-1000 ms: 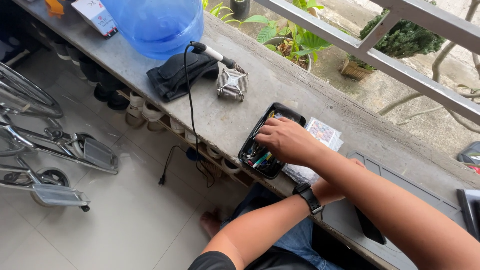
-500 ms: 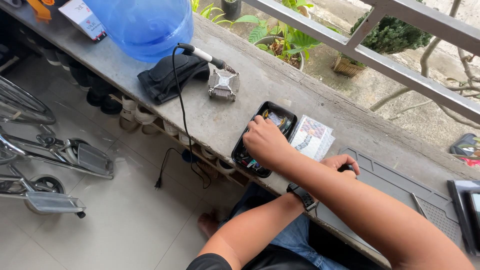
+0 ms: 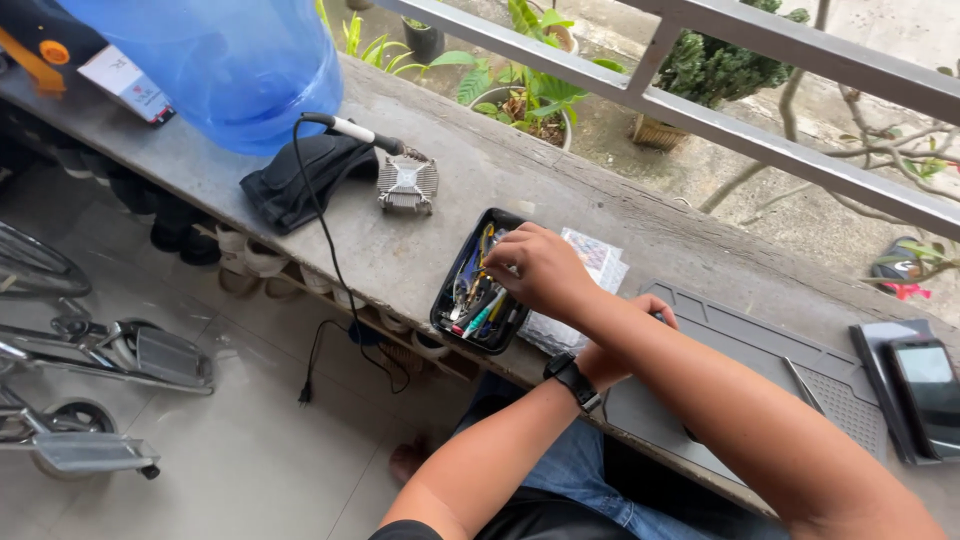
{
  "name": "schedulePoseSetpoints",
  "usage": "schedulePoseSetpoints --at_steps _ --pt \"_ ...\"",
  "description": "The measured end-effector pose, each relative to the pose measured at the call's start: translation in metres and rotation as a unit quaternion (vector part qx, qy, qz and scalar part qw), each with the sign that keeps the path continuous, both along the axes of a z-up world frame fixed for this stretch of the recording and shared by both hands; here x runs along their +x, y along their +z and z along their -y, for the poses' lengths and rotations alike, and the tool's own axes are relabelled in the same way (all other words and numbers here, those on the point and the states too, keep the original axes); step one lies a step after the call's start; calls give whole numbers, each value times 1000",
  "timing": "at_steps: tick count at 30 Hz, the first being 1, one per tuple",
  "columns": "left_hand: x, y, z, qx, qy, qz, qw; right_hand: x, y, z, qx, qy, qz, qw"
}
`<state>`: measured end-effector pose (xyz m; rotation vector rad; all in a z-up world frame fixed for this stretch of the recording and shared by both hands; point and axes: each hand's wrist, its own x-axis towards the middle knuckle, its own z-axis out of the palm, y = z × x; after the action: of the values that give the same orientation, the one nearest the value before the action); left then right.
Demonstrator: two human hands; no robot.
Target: The person uses a plastic pry tool to carefully remove the back cover of a smartphone on a repair bench.
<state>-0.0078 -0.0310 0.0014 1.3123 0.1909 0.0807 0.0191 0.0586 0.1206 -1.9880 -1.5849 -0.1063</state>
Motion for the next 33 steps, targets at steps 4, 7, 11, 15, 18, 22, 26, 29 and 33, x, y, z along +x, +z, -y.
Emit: schedulePoseSetpoints --at_steps 4,7,11,15,18,22,26,29,33 --pt "0 0 -1 24 24 7 999 4 5 5 -43 -8 -8 999" --pt "1 0 -2 50 52 11 997 -3 33 18 -48 -48 -298 952" --pt "1 2 -4 86 79 17 993 -5 49 63 83 -60 -639 762" --pt "-2 4 -2 113 73 20 991 -7 46 142 178 -110 -666 716" --pt "1 8 -1 127 52 22 990 -4 28 211 247 -140 -602 747" --pt "-9 58 -3 89 19 0 996 -20 44 285 265 -229 -491 798" --pt "-7 78 -2 87 20 -51 995 -33 33 311 222 -312 -431 817" --pt "-5 94 1 102 27 -78 991 -38 29 300 195 -345 -381 835" --pt "4 86 0 116 30 -82 989 -44 23 271 173 -372 -303 860"
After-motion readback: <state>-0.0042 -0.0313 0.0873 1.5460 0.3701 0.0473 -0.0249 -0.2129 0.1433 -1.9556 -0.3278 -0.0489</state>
